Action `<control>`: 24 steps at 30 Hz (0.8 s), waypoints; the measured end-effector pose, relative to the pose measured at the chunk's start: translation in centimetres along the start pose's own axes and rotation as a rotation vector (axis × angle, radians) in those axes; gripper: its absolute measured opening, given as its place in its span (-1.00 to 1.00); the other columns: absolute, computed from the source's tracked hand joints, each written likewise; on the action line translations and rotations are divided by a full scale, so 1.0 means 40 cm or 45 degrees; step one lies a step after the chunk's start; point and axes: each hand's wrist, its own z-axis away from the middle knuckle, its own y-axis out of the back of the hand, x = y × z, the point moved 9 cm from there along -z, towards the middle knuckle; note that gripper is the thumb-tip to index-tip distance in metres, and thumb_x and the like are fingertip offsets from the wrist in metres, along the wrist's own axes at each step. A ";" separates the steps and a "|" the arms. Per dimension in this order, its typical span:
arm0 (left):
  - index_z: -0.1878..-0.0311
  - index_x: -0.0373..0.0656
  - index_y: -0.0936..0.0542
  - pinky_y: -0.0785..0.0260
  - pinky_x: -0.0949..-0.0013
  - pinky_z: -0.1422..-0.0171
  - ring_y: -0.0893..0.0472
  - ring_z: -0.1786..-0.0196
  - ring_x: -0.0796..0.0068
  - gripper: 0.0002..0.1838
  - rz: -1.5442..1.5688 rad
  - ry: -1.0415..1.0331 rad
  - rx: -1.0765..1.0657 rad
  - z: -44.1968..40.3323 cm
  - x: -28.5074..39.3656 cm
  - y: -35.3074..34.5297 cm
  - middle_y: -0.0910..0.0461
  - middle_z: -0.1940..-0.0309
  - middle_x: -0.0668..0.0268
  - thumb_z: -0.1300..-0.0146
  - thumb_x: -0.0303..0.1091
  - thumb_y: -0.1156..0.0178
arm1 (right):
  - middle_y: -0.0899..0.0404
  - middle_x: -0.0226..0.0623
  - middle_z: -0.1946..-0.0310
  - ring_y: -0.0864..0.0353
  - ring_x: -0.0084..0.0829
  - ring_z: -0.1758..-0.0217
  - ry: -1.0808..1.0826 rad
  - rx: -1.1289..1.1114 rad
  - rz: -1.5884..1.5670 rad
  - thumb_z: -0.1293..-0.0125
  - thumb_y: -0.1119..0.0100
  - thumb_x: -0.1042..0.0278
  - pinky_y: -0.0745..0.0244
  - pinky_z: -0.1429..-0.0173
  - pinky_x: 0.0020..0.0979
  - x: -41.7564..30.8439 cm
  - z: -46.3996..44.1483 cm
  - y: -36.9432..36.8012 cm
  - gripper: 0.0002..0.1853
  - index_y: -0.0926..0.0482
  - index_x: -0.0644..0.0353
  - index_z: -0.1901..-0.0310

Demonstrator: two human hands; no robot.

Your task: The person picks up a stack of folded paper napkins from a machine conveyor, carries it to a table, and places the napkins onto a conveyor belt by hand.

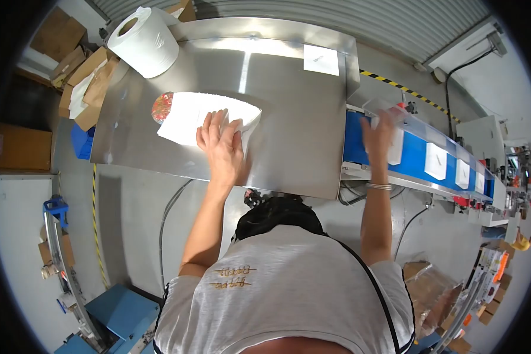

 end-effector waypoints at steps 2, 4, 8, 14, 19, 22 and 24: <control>0.06 -0.04 -0.67 0.16 -0.13 -0.50 -0.23 -0.44 -0.01 -0.68 -0.007 -0.012 -0.010 0.002 -0.003 -0.004 -0.41 -0.29 0.19 -0.10 -0.57 -0.23 | -0.55 -0.12 -0.10 -0.52 -0.10 -0.17 0.215 -0.417 -0.454 -0.16 -0.38 0.26 -0.38 -0.27 -0.18 -0.207 0.026 -0.075 -0.54 -0.54 0.14 -0.10; 0.09 -0.03 -0.67 0.17 -0.13 -0.50 -0.22 -0.44 -0.02 -0.69 0.000 -0.025 -0.019 0.000 -0.002 -0.005 -0.40 -0.29 0.19 -0.10 -0.57 -0.23 | -0.54 -0.24 -0.09 -0.53 -0.21 -0.16 0.265 -0.745 -0.781 -0.15 -0.39 0.29 -0.41 -0.25 -0.26 -0.378 0.055 -0.136 -0.55 -0.54 0.06 -0.10; 0.14 -0.03 -0.67 0.19 -0.15 -0.51 -0.20 -0.46 -0.04 -0.73 0.007 -0.057 -0.040 -0.005 -0.001 0.001 -0.39 -0.31 0.18 -0.10 -0.57 -0.23 | -0.50 -0.33 -0.12 -0.49 -0.26 -0.21 0.304 -1.070 -1.004 -0.13 -0.40 0.34 -0.42 -0.25 -0.30 -0.566 0.084 -0.210 -0.54 -0.53 0.03 -0.09; -0.03 -0.06 -0.65 0.20 -0.17 -0.51 -0.17 -0.47 -0.10 -0.68 0.026 0.000 0.011 -0.027 0.003 0.036 -0.35 -0.35 0.12 -0.17 -0.43 -0.31 | -0.51 -0.32 -0.11 -0.53 -0.35 -0.13 0.652 -1.073 -1.002 -0.23 -0.33 0.37 -0.43 -0.21 -0.35 -0.610 0.105 -0.259 -0.60 -0.50 0.10 -0.10; -0.06 -0.09 -0.64 0.10 -0.13 -0.49 -0.24 -0.42 -0.06 -0.66 -0.062 -0.033 -0.040 -0.022 -0.052 0.014 -0.39 -0.31 0.07 -0.19 -0.42 -0.32 | -0.58 -0.39 0.17 -0.49 -0.62 0.16 -0.374 -0.970 -1.551 -0.39 -0.24 0.18 -0.47 0.10 -0.51 -0.307 0.124 -0.276 -0.65 -0.53 0.33 0.03; -0.04 -0.08 -0.66 0.03 -0.11 -0.47 -0.30 -0.39 -0.01 -0.68 -0.074 -0.055 -0.006 -0.018 -0.051 0.015 -0.44 -0.27 0.15 -0.18 -0.46 -0.30 | -0.59 -0.39 0.28 -0.49 -0.59 0.23 -0.693 -0.693 -0.877 -0.40 -0.21 0.14 -0.49 0.14 -0.44 -0.046 0.090 -0.161 -0.62 -0.55 0.31 -0.03; -0.02 -0.07 -0.67 0.03 -0.11 -0.47 -0.30 -0.39 0.00 -0.69 -0.068 -0.054 0.006 -0.019 -0.056 0.017 -0.45 -0.26 0.20 -0.17 -0.48 -0.30 | -0.63 -0.30 0.32 -0.59 -0.41 0.30 -0.649 -0.520 -0.613 -0.34 -0.26 0.07 -0.51 0.16 -0.32 0.173 0.067 -0.153 -0.57 -0.56 0.30 0.00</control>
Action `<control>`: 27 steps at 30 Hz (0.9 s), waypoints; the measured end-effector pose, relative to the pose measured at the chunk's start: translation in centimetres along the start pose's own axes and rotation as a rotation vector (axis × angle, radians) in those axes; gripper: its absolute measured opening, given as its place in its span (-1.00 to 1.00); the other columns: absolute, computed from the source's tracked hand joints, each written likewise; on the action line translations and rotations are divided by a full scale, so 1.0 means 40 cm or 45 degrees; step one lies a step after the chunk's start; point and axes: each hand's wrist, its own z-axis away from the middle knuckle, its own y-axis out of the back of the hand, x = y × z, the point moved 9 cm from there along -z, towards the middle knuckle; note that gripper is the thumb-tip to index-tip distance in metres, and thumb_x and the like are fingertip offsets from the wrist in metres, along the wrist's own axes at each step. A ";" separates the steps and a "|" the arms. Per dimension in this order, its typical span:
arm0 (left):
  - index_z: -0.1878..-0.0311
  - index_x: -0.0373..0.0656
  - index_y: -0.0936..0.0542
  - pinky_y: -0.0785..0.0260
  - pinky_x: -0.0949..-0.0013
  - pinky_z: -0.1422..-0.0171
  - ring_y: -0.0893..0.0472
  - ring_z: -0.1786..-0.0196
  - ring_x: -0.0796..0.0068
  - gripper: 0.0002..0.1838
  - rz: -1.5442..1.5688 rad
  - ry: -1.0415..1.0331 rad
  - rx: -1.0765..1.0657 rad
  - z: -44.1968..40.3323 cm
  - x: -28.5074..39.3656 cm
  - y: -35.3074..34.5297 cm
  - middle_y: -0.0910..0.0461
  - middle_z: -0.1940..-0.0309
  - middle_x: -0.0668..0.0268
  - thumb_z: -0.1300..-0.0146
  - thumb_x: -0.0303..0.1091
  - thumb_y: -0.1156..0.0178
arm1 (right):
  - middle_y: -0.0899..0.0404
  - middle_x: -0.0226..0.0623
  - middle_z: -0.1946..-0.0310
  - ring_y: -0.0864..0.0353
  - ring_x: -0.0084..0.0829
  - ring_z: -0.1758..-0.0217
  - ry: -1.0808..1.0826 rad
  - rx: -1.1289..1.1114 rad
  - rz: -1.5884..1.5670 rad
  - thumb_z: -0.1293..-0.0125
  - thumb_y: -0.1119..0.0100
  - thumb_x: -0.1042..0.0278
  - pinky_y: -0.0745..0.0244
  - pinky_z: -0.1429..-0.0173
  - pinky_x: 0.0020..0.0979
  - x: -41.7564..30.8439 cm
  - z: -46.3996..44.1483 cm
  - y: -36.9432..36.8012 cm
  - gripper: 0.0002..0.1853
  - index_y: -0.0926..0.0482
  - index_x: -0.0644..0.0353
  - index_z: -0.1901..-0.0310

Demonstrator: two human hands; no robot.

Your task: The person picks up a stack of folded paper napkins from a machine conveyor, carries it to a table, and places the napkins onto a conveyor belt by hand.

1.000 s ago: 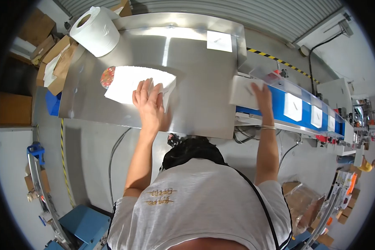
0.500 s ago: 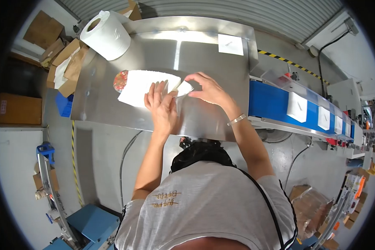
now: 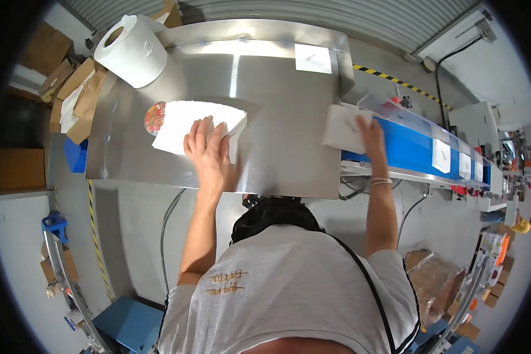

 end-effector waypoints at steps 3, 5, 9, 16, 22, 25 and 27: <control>0.00 -0.04 -0.68 0.02 -0.11 -0.47 -0.30 -0.39 0.01 -0.68 0.005 0.001 0.017 -0.004 0.007 0.002 -0.46 -0.26 0.25 -0.15 -0.50 -0.30 | -0.63 -0.12 0.12 -0.62 -0.11 0.06 0.071 0.417 0.610 -0.21 -0.36 0.08 -0.49 0.01 -0.19 -0.003 -0.006 0.153 -0.50 -0.53 0.27 -0.04; 0.02 -0.03 -0.69 0.03 -0.12 -0.47 -0.31 -0.38 0.02 -0.68 -0.007 -0.012 0.023 -0.004 0.010 0.005 -0.46 -0.26 0.26 -0.13 -0.52 -0.30 | -0.60 -0.07 -0.01 -0.58 -0.03 -0.09 0.240 0.808 1.138 -0.14 -0.40 0.13 -0.46 -0.10 -0.17 -0.069 0.036 0.176 -0.46 -0.52 0.24 -0.09; 0.08 0.01 -0.71 0.13 -0.16 -0.50 -0.22 -0.45 -0.01 -0.71 0.018 -0.020 -0.023 -0.001 0.009 0.000 -0.43 -0.30 0.28 -0.11 -0.52 -0.32 | -0.52 -0.10 -0.09 -0.53 -0.08 -0.13 0.739 -0.088 0.272 -0.06 -0.48 0.23 -0.44 -0.18 -0.20 -0.294 0.088 -0.118 -0.43 -0.51 0.14 -0.12; -0.02 -0.02 -0.68 0.15 -0.19 -0.50 -0.13 -0.50 -0.06 -0.68 -0.006 -0.049 -0.091 -0.013 0.024 0.029 -0.32 -0.39 0.17 -0.16 -0.41 -0.34 | -0.33 -0.21 -0.33 -0.32 -0.24 -0.37 1.073 -0.835 0.019 -0.13 -0.41 0.28 -0.47 -0.18 -0.29 -0.538 0.283 -0.570 -0.47 -0.50 0.00 -0.16; -0.09 -0.11 -0.63 -0.01 -0.08 -0.47 -0.26 -0.41 -0.06 -0.63 0.002 -0.045 -0.064 -0.015 -0.030 0.025 -0.38 -0.32 0.11 -0.17 -0.42 -0.32 | -0.57 -0.17 -0.07 -0.58 -0.40 -0.06 0.132 -0.850 -0.459 -0.33 -0.27 0.17 -0.51 -0.13 -0.36 -0.293 0.170 -0.437 -0.58 -0.50 0.33 -0.05; -0.03 -0.11 -0.65 -0.04 -0.07 -0.46 -0.30 -0.38 -0.05 -0.66 0.014 -0.031 -0.032 -0.015 -0.039 0.026 -0.43 -0.28 0.12 -0.15 -0.47 -0.31 | -0.62 -0.20 0.06 -0.60 -0.51 0.06 0.149 -0.542 -0.745 -0.37 -0.23 0.10 -0.52 -0.06 -0.49 -0.094 0.080 -0.250 -0.43 -0.43 0.37 -0.24; 0.00 -0.11 -0.67 -0.03 -0.07 -0.46 -0.29 -0.39 -0.05 -0.68 0.020 -0.019 -0.008 -0.012 -0.045 0.022 -0.43 -0.28 0.13 -0.13 -0.51 -0.30 | -0.62 -0.07 0.03 -0.61 -0.22 0.02 0.091 -0.201 -0.058 -0.25 -0.31 0.06 -0.49 -0.07 -0.31 0.013 0.002 -0.093 -0.46 -0.51 0.26 -0.15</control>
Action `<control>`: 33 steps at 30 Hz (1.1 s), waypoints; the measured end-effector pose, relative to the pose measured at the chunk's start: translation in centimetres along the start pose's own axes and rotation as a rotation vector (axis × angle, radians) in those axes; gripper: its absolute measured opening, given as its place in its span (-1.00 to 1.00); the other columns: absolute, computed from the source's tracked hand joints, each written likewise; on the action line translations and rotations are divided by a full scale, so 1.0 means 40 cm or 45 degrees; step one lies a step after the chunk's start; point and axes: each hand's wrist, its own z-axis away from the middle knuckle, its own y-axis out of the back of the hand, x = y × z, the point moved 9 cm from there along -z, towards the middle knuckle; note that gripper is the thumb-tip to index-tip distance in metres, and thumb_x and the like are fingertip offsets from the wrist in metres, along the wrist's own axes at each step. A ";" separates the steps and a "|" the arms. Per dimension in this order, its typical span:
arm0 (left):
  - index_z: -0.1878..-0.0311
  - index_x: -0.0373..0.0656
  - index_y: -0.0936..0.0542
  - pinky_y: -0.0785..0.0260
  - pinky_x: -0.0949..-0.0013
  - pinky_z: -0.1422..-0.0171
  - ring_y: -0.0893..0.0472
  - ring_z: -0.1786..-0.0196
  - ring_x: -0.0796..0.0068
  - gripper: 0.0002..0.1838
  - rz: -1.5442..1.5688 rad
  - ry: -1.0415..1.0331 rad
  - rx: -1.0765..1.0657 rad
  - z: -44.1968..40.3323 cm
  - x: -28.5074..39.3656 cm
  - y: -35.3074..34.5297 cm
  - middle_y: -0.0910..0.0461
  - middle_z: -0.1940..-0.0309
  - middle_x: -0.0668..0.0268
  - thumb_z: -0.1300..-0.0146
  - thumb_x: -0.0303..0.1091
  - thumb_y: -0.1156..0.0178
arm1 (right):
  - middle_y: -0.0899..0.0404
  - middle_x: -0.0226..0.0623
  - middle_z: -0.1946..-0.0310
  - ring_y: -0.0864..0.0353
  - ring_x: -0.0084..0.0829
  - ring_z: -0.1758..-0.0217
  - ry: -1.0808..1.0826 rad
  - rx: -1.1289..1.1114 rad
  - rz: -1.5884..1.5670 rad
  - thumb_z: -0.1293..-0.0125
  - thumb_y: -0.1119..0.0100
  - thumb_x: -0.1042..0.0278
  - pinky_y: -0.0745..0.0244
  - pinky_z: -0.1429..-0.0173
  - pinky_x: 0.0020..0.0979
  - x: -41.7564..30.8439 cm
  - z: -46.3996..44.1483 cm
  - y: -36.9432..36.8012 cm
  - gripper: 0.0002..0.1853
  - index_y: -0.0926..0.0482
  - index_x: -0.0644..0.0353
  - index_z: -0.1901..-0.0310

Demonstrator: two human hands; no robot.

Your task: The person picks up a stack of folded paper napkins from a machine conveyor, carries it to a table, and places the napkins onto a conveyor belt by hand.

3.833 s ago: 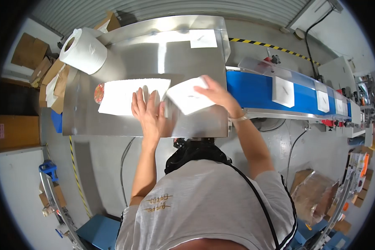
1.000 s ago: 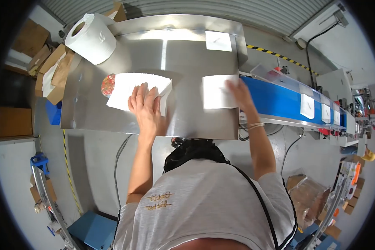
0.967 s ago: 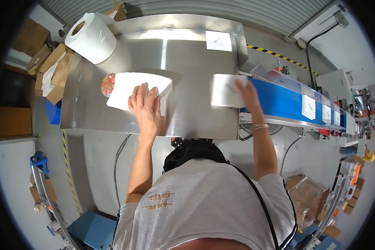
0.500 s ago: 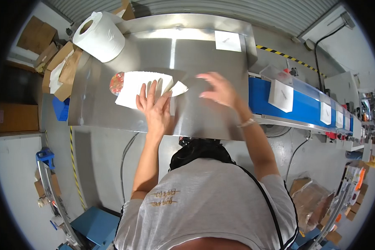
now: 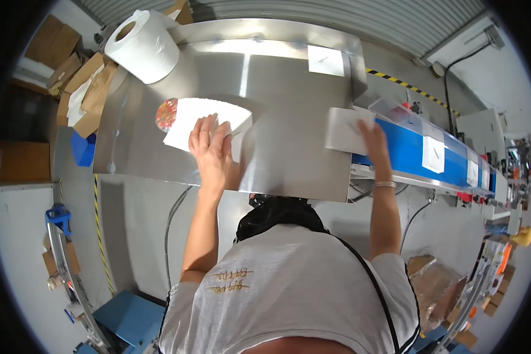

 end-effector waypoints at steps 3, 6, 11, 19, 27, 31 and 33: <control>0.03 -0.09 -0.67 -0.02 -0.08 -0.47 -0.28 -0.40 -0.05 -0.68 -0.011 0.003 0.041 0.001 0.003 0.000 -0.43 -0.28 0.14 -0.11 -0.54 -0.29 | -0.61 0.01 0.04 -0.60 -0.01 0.04 -0.133 0.536 0.785 -0.13 -0.38 0.07 -0.46 -0.05 -0.16 -0.055 0.038 0.189 -0.44 -0.53 0.24 -0.09; 0.05 -0.05 -0.68 0.10 -0.13 -0.50 -0.21 -0.45 -0.06 -0.68 -0.016 0.019 0.018 0.000 0.003 -0.008 -0.41 -0.30 0.16 -0.09 -0.56 -0.29 | -0.58 -0.01 0.04 -0.59 -0.04 0.03 0.261 0.719 1.204 -0.09 -0.42 0.15 -0.47 -0.05 -0.17 -0.204 0.073 0.107 -0.42 -0.50 0.29 -0.09; 0.07 0.00 -0.69 0.23 -0.16 -0.53 -0.13 -0.50 -0.06 -0.69 0.005 -0.030 -0.080 -0.002 0.009 -0.011 -0.38 -0.34 0.17 -0.09 -0.52 -0.32 | -0.34 -0.09 -0.31 -0.35 -0.01 -0.33 0.788 -0.427 0.244 -0.06 -0.47 0.20 -0.28 -0.40 -0.18 -0.511 0.141 -0.359 -0.34 -0.45 -0.07 -0.24; -0.19 -0.12 -0.56 0.16 -0.17 -0.52 -0.09 -0.52 -0.07 -0.57 0.038 0.041 -0.076 -0.024 0.002 0.023 -0.27 -0.39 -0.02 -0.23 -0.36 -0.29 | -0.55 -0.22 -0.01 -0.54 -0.41 -0.04 0.342 -0.929 -0.252 -0.22 -0.40 0.14 -0.48 -0.11 -0.39 -0.487 0.139 -0.519 -0.53 -0.51 0.19 -0.08; -0.03 -0.15 -0.66 -0.04 -0.05 -0.47 -0.33 -0.37 -0.03 -0.69 0.008 -0.021 -0.001 -0.013 -0.024 0.015 -0.48 -0.22 0.10 -0.19 -0.55 -0.25 | -0.62 -0.12 0.04 -0.58 -0.38 0.00 -0.284 0.029 -0.115 -0.21 -0.35 0.08 -0.48 -0.08 -0.28 -0.035 0.042 0.062 -0.48 -0.54 0.28 -0.09; 0.04 -0.05 -0.68 -0.01 -0.11 -0.48 -0.31 -0.39 -0.03 -0.70 0.013 -0.015 0.053 -0.009 -0.026 0.017 -0.45 -0.26 0.12 -0.16 -0.57 -0.26 | -0.58 0.03 -0.06 -0.52 -0.13 -0.15 -0.135 0.958 1.041 -0.10 -0.43 0.11 -0.40 -0.24 -0.08 -0.116 0.101 0.218 -0.38 -0.51 0.30 -0.13; 0.06 -0.02 -0.69 0.05 -0.14 -0.49 -0.28 -0.42 -0.04 -0.71 -0.017 -0.019 0.038 -0.006 -0.032 0.010 -0.44 -0.28 0.13 -0.15 -0.57 -0.26 | -0.57 0.02 -0.05 -0.51 -0.10 -0.16 0.239 0.699 0.714 -0.07 -0.45 0.12 -0.40 -0.23 -0.11 -0.175 0.047 0.121 -0.37 -0.51 0.33 -0.12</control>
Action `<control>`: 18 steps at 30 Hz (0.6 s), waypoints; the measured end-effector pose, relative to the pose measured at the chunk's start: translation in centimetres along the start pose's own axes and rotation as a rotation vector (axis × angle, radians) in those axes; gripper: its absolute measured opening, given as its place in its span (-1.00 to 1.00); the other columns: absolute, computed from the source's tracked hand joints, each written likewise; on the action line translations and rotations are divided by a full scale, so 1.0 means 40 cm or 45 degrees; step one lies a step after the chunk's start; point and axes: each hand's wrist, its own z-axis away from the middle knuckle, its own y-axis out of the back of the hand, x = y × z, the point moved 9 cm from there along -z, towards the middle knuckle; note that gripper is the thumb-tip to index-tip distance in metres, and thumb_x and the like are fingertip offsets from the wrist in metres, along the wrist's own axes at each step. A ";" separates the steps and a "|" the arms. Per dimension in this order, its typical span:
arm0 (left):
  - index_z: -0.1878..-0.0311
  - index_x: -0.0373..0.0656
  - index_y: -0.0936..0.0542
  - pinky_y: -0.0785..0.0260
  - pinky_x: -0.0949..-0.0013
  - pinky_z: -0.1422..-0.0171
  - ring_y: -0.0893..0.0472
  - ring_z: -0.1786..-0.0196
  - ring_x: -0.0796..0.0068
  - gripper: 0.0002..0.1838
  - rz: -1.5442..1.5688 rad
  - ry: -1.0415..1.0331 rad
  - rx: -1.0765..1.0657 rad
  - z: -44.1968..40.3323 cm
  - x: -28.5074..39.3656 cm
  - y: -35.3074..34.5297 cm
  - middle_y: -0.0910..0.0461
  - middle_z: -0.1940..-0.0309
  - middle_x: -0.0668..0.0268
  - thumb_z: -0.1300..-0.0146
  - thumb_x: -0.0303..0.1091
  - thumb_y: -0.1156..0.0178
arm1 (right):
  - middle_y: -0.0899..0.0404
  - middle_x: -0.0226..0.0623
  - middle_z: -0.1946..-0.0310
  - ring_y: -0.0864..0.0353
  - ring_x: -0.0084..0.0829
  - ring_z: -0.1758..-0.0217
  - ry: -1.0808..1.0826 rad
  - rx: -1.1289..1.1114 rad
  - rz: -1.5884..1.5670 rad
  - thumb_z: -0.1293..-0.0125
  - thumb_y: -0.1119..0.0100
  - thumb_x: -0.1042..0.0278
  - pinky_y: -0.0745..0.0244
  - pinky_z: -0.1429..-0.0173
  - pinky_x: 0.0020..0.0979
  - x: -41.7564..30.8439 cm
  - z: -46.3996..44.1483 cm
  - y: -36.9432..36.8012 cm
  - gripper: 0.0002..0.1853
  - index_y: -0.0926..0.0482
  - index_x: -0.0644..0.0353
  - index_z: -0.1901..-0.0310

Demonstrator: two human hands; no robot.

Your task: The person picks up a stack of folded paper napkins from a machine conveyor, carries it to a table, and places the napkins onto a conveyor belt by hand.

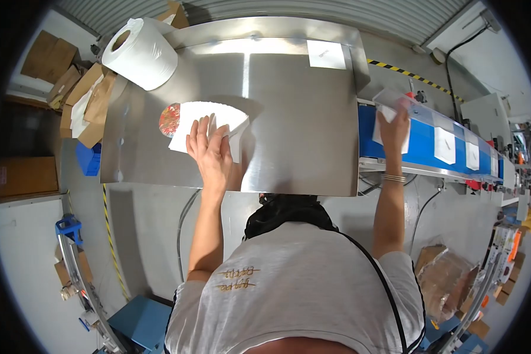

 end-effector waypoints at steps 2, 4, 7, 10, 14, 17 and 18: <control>0.09 0.00 -0.69 0.12 -0.17 -0.51 -0.24 -0.44 -0.05 -0.72 -0.019 -0.004 -0.040 0.001 -0.004 -0.003 -0.42 -0.29 0.14 -0.14 -0.56 -0.27 | -0.52 -0.02 -0.11 -0.47 -0.02 -0.20 0.208 -0.357 -0.518 -0.06 -0.46 0.19 -0.40 -0.23 -0.13 -0.205 0.038 -0.059 -0.39 -0.51 0.26 -0.13; 0.11 0.01 -0.69 0.18 -0.19 -0.53 -0.19 -0.47 -0.05 -0.73 -0.026 -0.003 -0.093 -0.002 -0.006 -0.005 -0.41 -0.31 0.15 -0.13 -0.55 -0.27 | -0.46 -0.11 -0.17 -0.44 -0.07 -0.24 0.603 -0.704 -0.647 -0.05 -0.46 0.23 -0.39 -0.26 -0.19 -0.449 0.131 -0.123 -0.39 -0.50 0.07 -0.19; 0.10 0.02 -0.70 0.21 -0.19 -0.54 -0.15 -0.50 -0.05 -0.73 -0.004 -0.064 -0.135 -0.008 0.001 0.001 -0.38 -0.34 0.15 -0.14 -0.52 -0.28 | -0.39 -0.18 -0.25 -0.27 -0.11 -0.37 0.809 -0.991 -0.880 -0.08 -0.45 0.23 -0.33 -0.32 -0.21 -0.683 0.254 -0.217 -0.41 -0.50 -0.05 -0.19; 0.01 0.00 -0.68 0.21 -0.18 -0.54 -0.12 -0.51 -0.07 -0.69 0.069 -0.038 -0.181 -0.020 0.019 0.020 -0.35 -0.36 0.12 -0.16 -0.49 -0.28 | -0.35 -0.19 -0.29 -0.16 -0.13 -0.45 0.990 -0.952 -0.811 -0.14 -0.41 0.21 -0.32 -0.33 -0.22 -0.771 0.296 -0.256 -0.47 -0.51 -0.02 -0.17; -0.13 -0.12 -0.60 0.10 -0.10 -0.53 -0.15 -0.49 -0.06 -0.61 0.086 0.114 -0.110 -0.027 -0.017 0.029 -0.35 -0.35 0.05 -0.21 -0.48 -0.25 | -0.43 -0.27 -0.25 -0.32 -0.31 -0.37 0.334 -1.234 -1.278 -0.27 -0.34 0.12 -0.29 -0.34 -0.34 -0.621 0.278 -0.333 -0.60 -0.54 0.18 -0.03; -0.12 -0.15 -0.60 -0.04 -0.03 -0.49 -0.23 -0.44 -0.04 -0.63 0.055 0.095 -0.162 -0.022 -0.048 0.017 -0.38 -0.32 0.07 -0.22 -0.51 -0.23 | -0.61 -0.21 0.09 -0.56 -0.45 0.05 -0.083 -0.917 -1.090 -0.32 -0.29 0.03 -0.48 -0.03 -0.41 -0.399 0.189 -0.241 -0.45 -0.50 0.40 -0.07; -0.10 -0.18 -0.61 -0.14 0.01 -0.44 -0.29 -0.39 -0.04 -0.65 0.041 0.070 -0.125 -0.024 -0.037 0.025 -0.41 -0.29 0.09 -0.21 -0.55 -0.21 | -0.62 -0.23 0.08 -0.57 -0.45 0.04 -0.243 -0.878 -1.250 -0.36 -0.24 0.10 -0.48 -0.06 -0.41 -0.302 0.178 -0.229 -0.53 -0.53 0.37 -0.08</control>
